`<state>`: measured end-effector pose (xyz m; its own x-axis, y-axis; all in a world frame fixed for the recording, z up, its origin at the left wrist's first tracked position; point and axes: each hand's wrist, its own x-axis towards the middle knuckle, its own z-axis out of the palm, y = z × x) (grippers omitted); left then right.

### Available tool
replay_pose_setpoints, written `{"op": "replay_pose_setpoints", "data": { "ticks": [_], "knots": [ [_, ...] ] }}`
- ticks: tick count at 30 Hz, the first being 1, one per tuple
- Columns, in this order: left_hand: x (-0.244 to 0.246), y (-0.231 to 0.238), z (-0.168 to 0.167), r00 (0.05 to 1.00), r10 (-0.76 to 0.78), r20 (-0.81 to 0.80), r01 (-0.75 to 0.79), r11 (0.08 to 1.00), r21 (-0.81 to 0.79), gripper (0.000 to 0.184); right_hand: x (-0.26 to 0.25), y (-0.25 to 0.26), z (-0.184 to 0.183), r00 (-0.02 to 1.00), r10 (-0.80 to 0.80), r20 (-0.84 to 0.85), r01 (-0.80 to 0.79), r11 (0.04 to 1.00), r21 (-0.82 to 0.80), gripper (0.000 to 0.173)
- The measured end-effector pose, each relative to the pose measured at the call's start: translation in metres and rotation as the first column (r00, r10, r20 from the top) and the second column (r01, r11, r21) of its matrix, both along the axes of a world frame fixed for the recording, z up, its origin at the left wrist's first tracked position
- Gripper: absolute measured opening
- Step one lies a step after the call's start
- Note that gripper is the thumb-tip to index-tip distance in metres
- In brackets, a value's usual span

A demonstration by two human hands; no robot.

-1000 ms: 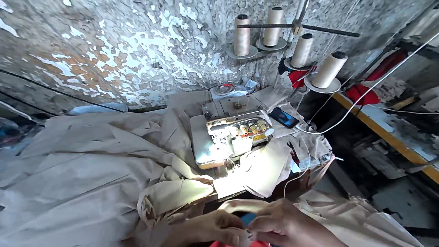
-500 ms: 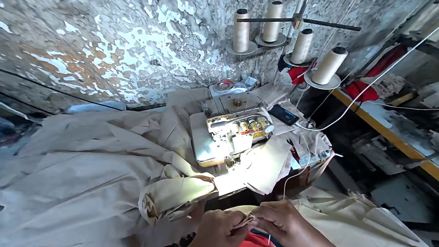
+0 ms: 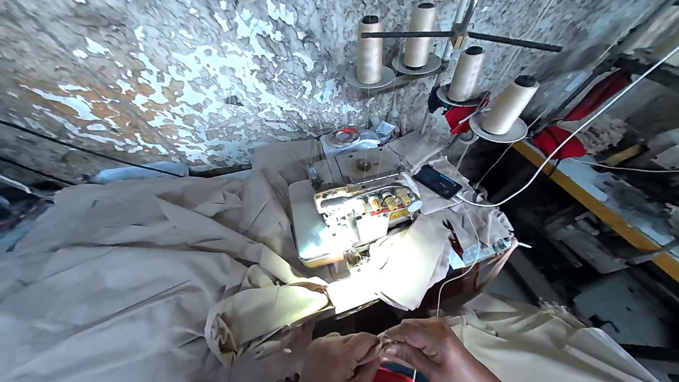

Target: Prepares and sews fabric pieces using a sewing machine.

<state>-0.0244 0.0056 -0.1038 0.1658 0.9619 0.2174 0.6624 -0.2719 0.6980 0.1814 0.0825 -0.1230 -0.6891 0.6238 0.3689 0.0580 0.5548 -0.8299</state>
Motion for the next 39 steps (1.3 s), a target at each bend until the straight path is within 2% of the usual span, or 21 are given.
{"op": "replay_pose_setpoints", "data": {
  "ticks": [3, 9, 15, 19, 24, 30, 39],
  "knots": [
    [0.003, 0.002, -0.002, 0.999, 0.015, -0.034, -0.014, 0.998, 0.053, 0.017, 0.000, 0.001, -0.003, 1.000, -0.022, -0.012, 0.022, 1.000, 0.017, 0.022],
    [0.002, 0.005, -0.007, 1.000, 0.012, -0.027, -0.010, 0.999, 0.044, 0.022, -0.001, 0.003, -0.009, 0.998, -0.050, -0.029, 0.051, 0.996, 0.072, 0.019],
    [-0.011, 0.000, -0.003, 0.997, -0.017, -0.074, 0.017, 1.000, -0.005, 0.023, -0.007, 0.007, -0.005, 0.999, 0.045, 0.029, -0.044, 0.998, -0.050, 0.022],
    [-0.014, -0.006, -0.001, 0.994, 0.002, -0.106, -0.004, 1.000, -0.017, 0.026, -0.015, 0.003, -0.005, 0.999, 0.032, 0.014, -0.032, 0.999, -0.040, 0.021],
    [-0.017, -0.010, -0.003, 0.997, 0.056, -0.049, -0.058, 0.998, -0.026, 0.027, -0.020, -0.002, -0.005, 1.000, 0.019, 0.020, -0.019, 1.000, 0.007, 0.024],
    [-0.017, -0.012, -0.006, 0.997, 0.026, -0.073, -0.025, 0.999, 0.022, 0.022, -0.017, 0.000, -0.002, 0.997, 0.072, 0.034, -0.068, 0.992, -0.108, 0.023],
    [-0.019, -0.014, -0.006, 0.996, 0.005, -0.086, -0.001, 0.999, 0.052, 0.024, -0.018, 0.001, -0.001, 0.990, 0.132, -0.040, -0.137, 0.973, -0.183, 0.018]
  ]
}}
